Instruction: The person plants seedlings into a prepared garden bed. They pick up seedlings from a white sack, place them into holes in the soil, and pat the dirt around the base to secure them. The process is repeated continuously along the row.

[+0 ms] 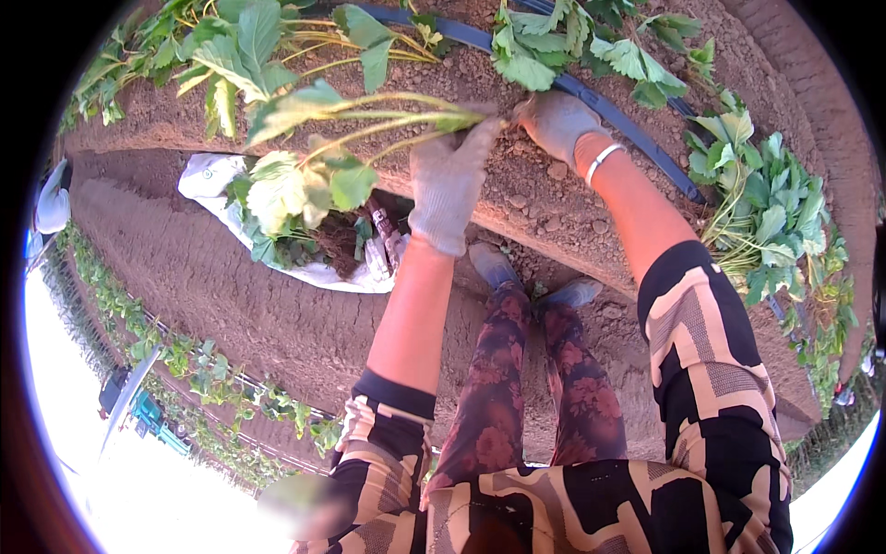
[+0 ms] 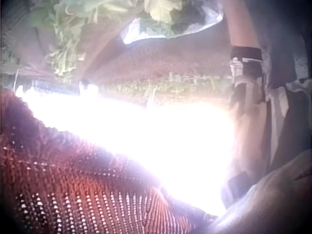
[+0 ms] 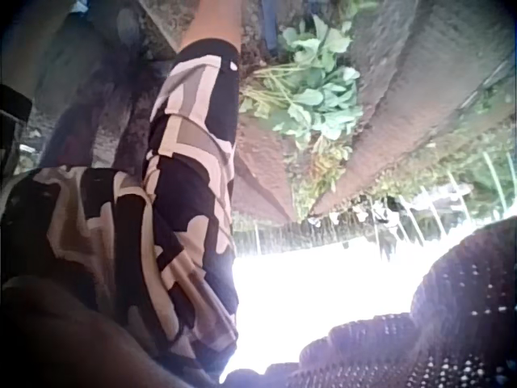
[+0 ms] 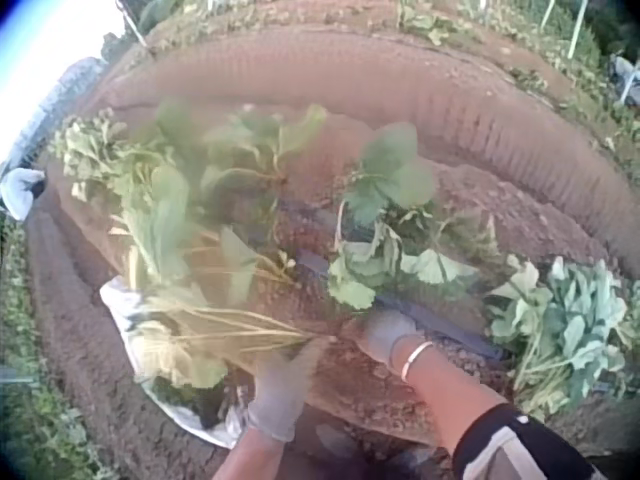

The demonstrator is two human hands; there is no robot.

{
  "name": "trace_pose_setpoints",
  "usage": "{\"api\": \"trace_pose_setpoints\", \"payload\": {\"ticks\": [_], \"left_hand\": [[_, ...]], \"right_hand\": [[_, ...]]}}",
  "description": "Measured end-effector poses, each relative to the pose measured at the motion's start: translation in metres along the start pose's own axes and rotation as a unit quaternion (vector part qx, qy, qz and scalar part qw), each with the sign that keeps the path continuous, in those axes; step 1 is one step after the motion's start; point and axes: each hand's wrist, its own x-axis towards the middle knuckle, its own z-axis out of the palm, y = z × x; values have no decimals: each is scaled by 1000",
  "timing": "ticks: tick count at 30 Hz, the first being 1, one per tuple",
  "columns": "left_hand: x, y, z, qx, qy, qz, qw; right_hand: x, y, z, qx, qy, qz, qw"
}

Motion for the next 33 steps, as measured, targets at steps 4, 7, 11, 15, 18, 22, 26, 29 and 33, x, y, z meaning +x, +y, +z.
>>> {"api": "trace_pose_setpoints", "payload": {"ticks": [4, 7, 11, 15, 18, 22, 26, 29, 33], "left_hand": [[27, -11, 11, 38, 26, 1, 999], [42, -27, 11, 33, 40, 43, 998], [56, -35, 27, 240, 1, 88, 967], [52, -29, 38, 555, 15, 85, 828], [57, -30, 32, 653, -65, 128, 743], [56, -16, 57, 648, -75, 69, 755], [61, -32, 36, 529, -81, 152, 831], [61, -35, 19, 571, -25, 283, 770], [63, -55, 21, 600, -43, 256, 757]], "right_hand": [[14, 15, 18, 16, 92, -51, 994], [-6, 8, 7, 31, 62, -32, 997], [-31, 20, 7, 12, 80, -29, 996], [-77, 35, 33, 27, 289, -46, 956], [-104, 22, 60, 64, 401, 0, 914], [-70, 15, 68, 135, 447, 27, 884], [-34, 17, 64, 29, 441, 29, 896], [-39, 17, 62, 30, 384, 34, 922], [-38, 16, 60, 37, 346, 40, 937]]}}
